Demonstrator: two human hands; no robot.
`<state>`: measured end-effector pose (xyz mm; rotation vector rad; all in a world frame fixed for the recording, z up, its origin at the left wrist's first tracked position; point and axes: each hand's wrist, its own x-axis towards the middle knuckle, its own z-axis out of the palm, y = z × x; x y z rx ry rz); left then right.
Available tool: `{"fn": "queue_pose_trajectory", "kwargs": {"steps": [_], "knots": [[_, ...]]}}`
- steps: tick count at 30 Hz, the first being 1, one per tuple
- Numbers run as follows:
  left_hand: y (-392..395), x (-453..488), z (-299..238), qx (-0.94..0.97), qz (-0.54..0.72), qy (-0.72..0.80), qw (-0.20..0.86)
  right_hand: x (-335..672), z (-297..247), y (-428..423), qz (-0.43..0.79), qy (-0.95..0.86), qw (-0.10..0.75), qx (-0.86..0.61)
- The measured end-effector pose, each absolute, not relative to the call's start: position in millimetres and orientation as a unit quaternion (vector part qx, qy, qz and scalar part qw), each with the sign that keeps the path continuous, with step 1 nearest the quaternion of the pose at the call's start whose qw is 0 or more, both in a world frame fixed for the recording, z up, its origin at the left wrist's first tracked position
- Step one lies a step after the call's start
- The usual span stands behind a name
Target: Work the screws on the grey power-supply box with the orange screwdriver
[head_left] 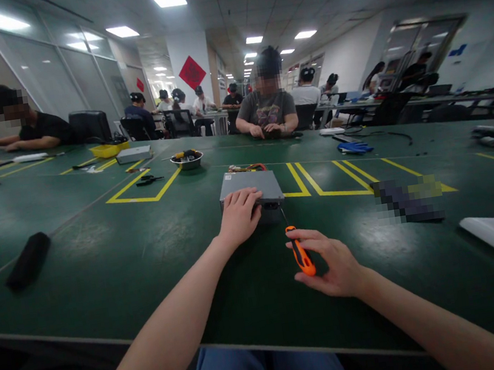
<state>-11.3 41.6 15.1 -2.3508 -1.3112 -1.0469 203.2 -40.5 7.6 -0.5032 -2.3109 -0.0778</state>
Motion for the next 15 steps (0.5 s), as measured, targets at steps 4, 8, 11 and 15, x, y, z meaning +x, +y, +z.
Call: {"fn": "queue_pose_trajectory", "kwargs": {"steps": [4,8,11,15], "knots": [[41.7,-11.5,14.4,-0.808,-0.358,-0.450,0.128,203.2,9.3,-41.9,-0.079,-0.925,0.317,-0.192],[42.0,-11.6,13.8,-0.807,-0.363,-0.446,0.131,201.0,6.9,-41.5,-0.100,-0.924,0.315,-0.190],[42.2,-11.8,14.0,-0.808,-0.363,-0.446,0.129,199.5,3.4,-40.3,-0.072,-0.913,0.356,-0.184],[42.6,-12.3,13.5,-0.808,-0.365,-0.446,0.127,199.9,4.5,-41.1,-0.051,-0.910,0.363,-0.191]]}}
